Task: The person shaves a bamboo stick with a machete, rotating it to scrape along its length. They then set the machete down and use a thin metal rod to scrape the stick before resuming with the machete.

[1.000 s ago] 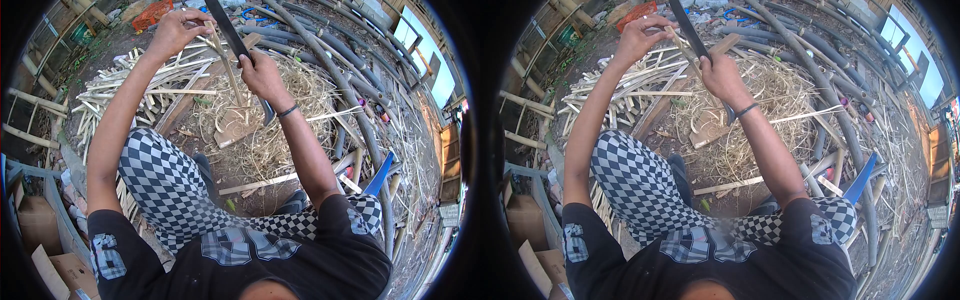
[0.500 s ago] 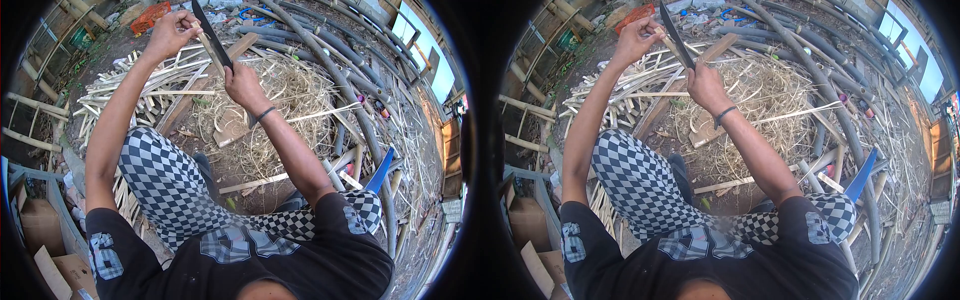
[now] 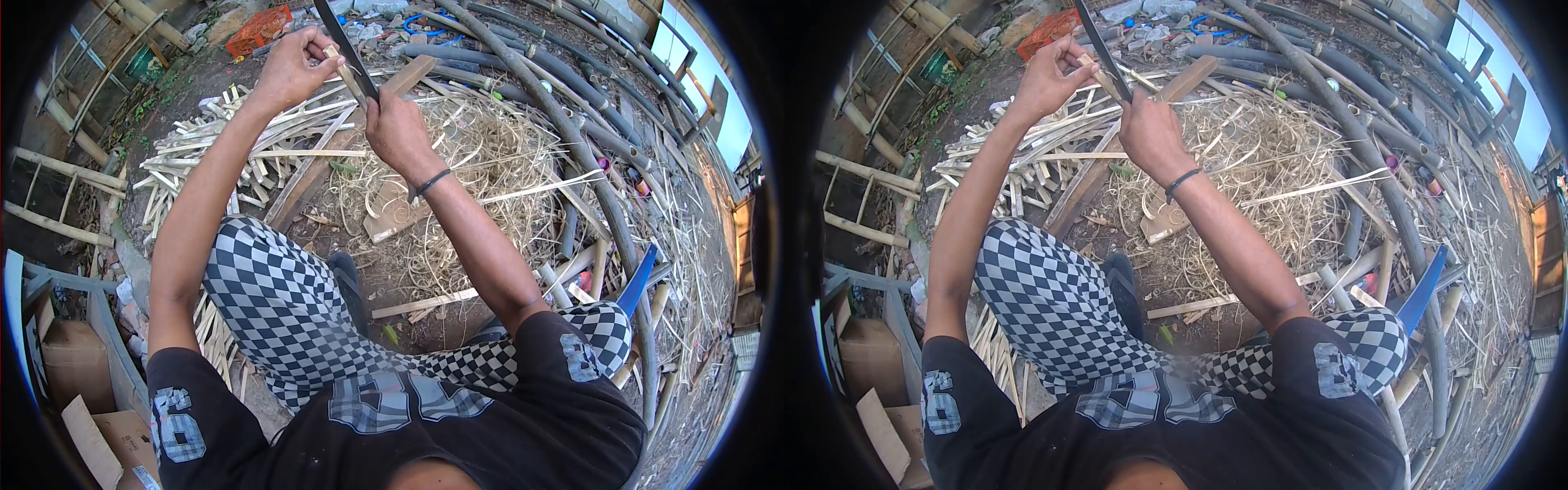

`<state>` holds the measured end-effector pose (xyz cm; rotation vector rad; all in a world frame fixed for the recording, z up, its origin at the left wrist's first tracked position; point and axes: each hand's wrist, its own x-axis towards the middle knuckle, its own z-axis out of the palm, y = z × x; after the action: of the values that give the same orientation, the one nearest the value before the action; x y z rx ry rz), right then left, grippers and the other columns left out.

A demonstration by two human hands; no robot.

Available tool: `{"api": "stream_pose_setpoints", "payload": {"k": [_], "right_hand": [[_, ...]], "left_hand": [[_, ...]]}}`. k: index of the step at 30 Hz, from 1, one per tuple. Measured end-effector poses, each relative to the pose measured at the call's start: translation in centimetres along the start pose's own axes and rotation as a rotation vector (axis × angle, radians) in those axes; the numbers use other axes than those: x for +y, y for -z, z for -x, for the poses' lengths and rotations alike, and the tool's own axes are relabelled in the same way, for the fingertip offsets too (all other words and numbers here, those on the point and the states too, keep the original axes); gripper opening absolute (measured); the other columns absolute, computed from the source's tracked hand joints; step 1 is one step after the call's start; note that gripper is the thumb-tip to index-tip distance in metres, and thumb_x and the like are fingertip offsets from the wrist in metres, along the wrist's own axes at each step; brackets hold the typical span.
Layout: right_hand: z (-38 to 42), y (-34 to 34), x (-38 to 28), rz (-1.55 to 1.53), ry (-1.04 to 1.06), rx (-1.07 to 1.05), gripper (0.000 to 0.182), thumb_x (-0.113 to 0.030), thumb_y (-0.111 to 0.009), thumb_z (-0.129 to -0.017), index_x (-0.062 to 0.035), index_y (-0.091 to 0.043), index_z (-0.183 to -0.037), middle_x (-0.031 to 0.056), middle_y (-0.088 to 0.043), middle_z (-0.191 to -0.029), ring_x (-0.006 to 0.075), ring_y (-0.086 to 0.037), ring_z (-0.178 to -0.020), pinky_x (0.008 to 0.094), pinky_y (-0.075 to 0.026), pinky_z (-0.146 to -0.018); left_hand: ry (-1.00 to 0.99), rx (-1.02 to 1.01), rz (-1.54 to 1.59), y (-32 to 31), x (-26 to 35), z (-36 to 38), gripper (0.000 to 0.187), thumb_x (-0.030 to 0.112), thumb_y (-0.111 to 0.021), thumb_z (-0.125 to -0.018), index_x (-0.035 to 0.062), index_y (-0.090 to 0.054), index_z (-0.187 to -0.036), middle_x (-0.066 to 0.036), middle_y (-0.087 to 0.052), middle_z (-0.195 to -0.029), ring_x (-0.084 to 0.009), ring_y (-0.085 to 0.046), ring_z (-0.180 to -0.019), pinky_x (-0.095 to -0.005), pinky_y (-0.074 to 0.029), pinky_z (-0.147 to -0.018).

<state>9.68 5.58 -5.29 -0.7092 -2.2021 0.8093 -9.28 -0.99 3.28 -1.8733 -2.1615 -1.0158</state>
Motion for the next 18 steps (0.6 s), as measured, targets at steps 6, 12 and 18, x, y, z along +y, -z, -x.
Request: {"api": "stream_pose_setpoints", "payload": {"k": [6, 12, 18], "right_hand": [[1.0, -3.4, 3.5, 0.03, -0.034, -0.044, 0.025, -0.019, -0.055, -0.098, 0.0042, -0.063, -0.098, 0.0304, -0.068, -0.08, 0.0509, -0.066, -0.081, 0.0581, -0.053, -0.075], [0.3, 0.3, 0.5, 0.041, 0.033, -0.048, 0.025, -0.021, -0.054, -0.098, 0.0028, -0.06, -0.103, 0.0297, -0.068, -0.083, 0.0499, -0.066, -0.081, 0.0582, -0.053, -0.077], [1.9, -5.1, 6.9, 0.115, -0.047, -0.102, 0.026, -0.022, -0.053, -0.099, 0.0026, -0.06, -0.102, 0.0305, -0.066, -0.077, 0.0514, -0.065, -0.077, 0.0589, -0.052, -0.075]], "left_hand": [[0.034, 0.048, 0.051, 0.1, -1.9, 0.0, 0.023, 0.018, -0.079, -0.086, 0.0007, -0.066, -0.096, -0.008, -0.07, -0.079, -0.0156, -0.071, -0.075, -0.031, -0.058, -0.069], [-0.151, 0.048, 0.096, -0.4, -2.4, -0.2, 0.024, 0.018, -0.078, -0.088, 0.0008, -0.066, -0.099, -0.009, -0.07, -0.08, -0.0148, -0.072, -0.074, -0.0296, -0.057, -0.071], [0.093, 0.044, 0.131, 0.5, -2.5, 0.3, 0.023, 0.017, -0.078, -0.086, 0.0005, -0.065, -0.095, -0.009, -0.069, -0.08, -0.0142, -0.07, -0.073, -0.0312, -0.057, -0.07]]}}
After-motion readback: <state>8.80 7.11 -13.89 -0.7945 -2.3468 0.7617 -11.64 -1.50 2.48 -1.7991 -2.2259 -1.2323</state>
